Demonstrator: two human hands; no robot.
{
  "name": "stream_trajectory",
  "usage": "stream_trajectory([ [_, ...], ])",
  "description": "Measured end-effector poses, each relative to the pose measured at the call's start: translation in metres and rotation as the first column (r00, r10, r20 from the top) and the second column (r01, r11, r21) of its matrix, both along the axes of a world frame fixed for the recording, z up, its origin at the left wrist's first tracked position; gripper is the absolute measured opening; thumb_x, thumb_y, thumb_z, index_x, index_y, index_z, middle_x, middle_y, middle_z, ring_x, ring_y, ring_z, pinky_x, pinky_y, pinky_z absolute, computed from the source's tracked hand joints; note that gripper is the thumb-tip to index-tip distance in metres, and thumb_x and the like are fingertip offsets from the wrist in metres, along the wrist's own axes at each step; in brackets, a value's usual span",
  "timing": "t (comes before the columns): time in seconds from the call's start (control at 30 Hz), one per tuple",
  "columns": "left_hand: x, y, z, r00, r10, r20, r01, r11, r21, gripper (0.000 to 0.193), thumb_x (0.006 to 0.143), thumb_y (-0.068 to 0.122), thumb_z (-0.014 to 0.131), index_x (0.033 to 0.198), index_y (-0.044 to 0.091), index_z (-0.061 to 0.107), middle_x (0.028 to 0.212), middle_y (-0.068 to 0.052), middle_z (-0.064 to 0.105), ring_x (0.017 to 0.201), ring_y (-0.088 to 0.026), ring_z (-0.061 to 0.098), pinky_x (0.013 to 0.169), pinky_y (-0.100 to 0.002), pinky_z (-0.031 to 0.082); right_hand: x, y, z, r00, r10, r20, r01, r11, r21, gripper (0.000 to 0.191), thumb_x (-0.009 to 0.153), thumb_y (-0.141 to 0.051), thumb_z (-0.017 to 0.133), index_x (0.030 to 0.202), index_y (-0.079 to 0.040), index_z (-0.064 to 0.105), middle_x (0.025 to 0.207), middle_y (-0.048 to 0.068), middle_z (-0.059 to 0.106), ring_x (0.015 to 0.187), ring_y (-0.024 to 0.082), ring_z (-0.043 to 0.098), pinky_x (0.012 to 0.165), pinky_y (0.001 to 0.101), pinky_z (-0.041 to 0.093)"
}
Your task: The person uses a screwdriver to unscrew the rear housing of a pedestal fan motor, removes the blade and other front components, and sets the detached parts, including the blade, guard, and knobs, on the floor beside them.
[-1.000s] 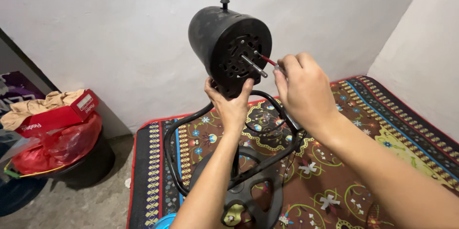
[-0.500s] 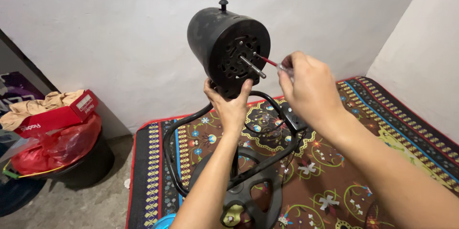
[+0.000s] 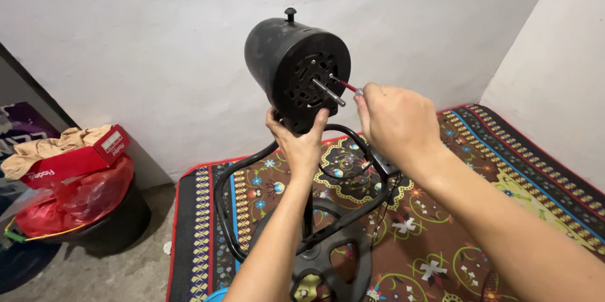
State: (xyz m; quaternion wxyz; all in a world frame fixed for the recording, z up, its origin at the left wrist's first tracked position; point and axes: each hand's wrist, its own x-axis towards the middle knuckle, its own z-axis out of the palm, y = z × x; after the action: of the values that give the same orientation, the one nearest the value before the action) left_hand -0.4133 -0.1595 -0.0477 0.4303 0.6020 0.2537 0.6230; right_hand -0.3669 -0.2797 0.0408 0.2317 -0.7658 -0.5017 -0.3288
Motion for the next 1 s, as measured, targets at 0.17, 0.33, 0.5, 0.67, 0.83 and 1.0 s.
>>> stream_trajectory([
  [0.17,-0.002,-0.001,0.0,1.0,-0.004,0.01,0.004,1.0,0.006,0.08,0.057,0.037,0.066,0.111,-0.001,0.022,0.107,-0.018,0.033,0.102,-0.028,0.035,0.085,-0.036,0.029,0.024,0.011,0.009,0.222,0.204,-0.953,-0.088,0.978,0.189,0.023,0.078,-0.021,0.049,0.071,0.0,0.055,0.049,0.004,0.039,0.042,0.018,0.034,0.041,0.0327,0.027],
  [0.33,-0.002,0.001,0.001,1.0,-0.021,-0.003,0.021,1.0,-0.019,0.082,0.056,0.039,0.066,0.111,0.0,0.021,0.107,-0.018,0.032,0.102,-0.028,0.035,0.084,-0.037,0.029,0.021,0.01,0.002,0.853,0.046,-0.521,-0.085,0.995,-0.051,0.025,0.076,-0.024,0.049,0.064,-0.002,0.053,0.048,0.012,0.05,0.045,0.022,0.051,0.046,0.0303,0.039],
  [0.5,-0.003,0.002,0.002,0.999,0.002,-0.052,-0.003,0.999,-0.033,0.083,0.055,0.039,0.067,0.112,0.0,0.021,0.107,-0.019,0.033,0.102,-0.03,0.033,0.084,-0.038,0.028,0.005,-0.002,0.005,0.983,0.056,0.176,-0.058,0.998,0.007,0.02,0.077,-0.019,0.045,0.066,-0.004,0.051,0.052,0.011,0.049,0.049,0.027,0.049,0.043,0.0357,0.037],
  [0.67,-0.002,0.001,0.001,0.999,0.017,-0.03,-0.017,1.0,-0.005,0.083,0.055,0.039,0.067,0.112,0.0,0.021,0.108,-0.019,0.032,0.103,-0.03,0.032,0.085,-0.038,0.027,0.018,0.014,0.011,0.656,0.015,-0.755,-0.085,0.995,-0.054,0.025,0.078,-0.024,0.044,0.064,-0.006,0.055,0.047,0.009,0.046,0.043,0.017,0.046,0.044,0.028,0.034],
  [0.83,-0.002,0.002,0.002,1.0,0.008,-0.02,-0.008,1.0,-0.009,0.081,0.055,0.039,0.067,0.111,0.0,0.022,0.107,-0.019,0.033,0.102,-0.03,0.034,0.085,-0.037,0.028,0.03,0.015,0.011,-0.087,0.199,-0.976,-0.098,0.973,0.207,0.026,0.08,-0.024,0.047,0.067,-0.003,0.054,0.047,0.0,0.033,0.039,0.011,0.028,0.035,0.0272,0.023],
  [1.0,-0.003,0.005,0.003,0.999,-0.019,-0.037,0.018,0.999,-0.034,0.084,0.054,0.04,0.067,0.111,0.0,0.021,0.107,-0.02,0.031,0.102,-0.03,0.033,0.084,-0.037,0.029,0.019,0.005,0.009,0.995,0.066,0.075,-0.065,0.998,-0.024,0.023,0.076,-0.022,0.048,0.063,-0.003,0.05,0.05,0.011,0.048,0.047,0.025,0.049,0.043,0.0335,0.037],
])
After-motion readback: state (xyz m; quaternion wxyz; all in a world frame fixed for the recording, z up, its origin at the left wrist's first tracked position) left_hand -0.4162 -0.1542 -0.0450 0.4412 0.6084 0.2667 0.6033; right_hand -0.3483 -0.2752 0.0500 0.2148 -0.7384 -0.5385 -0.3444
